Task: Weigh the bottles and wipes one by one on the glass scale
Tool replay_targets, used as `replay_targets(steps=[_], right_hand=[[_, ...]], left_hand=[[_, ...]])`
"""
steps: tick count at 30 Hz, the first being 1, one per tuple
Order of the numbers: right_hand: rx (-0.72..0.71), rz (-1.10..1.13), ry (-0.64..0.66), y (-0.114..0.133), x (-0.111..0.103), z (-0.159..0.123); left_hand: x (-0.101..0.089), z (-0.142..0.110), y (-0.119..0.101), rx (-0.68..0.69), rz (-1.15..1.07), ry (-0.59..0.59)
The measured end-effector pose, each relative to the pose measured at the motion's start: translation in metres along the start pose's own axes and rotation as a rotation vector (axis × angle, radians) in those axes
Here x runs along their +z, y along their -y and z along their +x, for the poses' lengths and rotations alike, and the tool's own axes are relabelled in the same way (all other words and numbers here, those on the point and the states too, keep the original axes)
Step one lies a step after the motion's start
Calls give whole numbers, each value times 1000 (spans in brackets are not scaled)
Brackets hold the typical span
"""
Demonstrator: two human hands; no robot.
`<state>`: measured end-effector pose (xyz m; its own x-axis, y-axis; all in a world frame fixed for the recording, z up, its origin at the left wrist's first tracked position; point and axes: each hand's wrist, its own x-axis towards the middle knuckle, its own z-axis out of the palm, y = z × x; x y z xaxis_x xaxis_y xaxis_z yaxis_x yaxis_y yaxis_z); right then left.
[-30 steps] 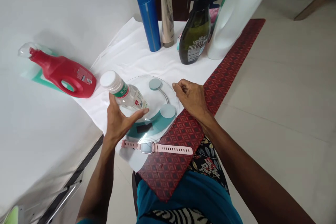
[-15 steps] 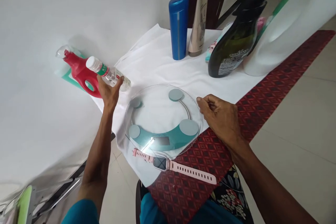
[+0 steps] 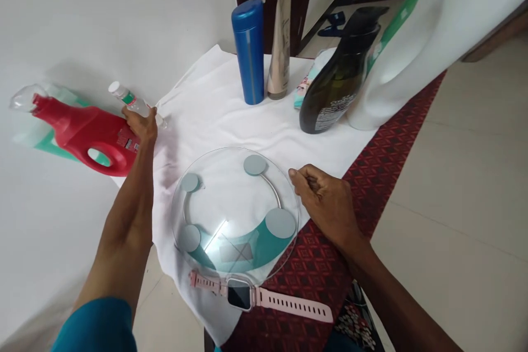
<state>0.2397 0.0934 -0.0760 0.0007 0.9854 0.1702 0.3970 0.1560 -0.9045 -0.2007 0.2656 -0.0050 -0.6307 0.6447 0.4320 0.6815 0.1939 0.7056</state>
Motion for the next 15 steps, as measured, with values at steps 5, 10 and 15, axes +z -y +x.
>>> replay_targets(steps=[5, 10, 15], right_hand=[[-25, 39, -19, 0, 0, 1], [-61, 66, -19, 0, 0, 2], [-73, 62, -21, -1, 1, 2]], left_hand=[[12, 11, -11, -82, 112, -142], [6, -1, -25, -47, 126, -109], [-4, -33, -45, 131, 150, -138]])
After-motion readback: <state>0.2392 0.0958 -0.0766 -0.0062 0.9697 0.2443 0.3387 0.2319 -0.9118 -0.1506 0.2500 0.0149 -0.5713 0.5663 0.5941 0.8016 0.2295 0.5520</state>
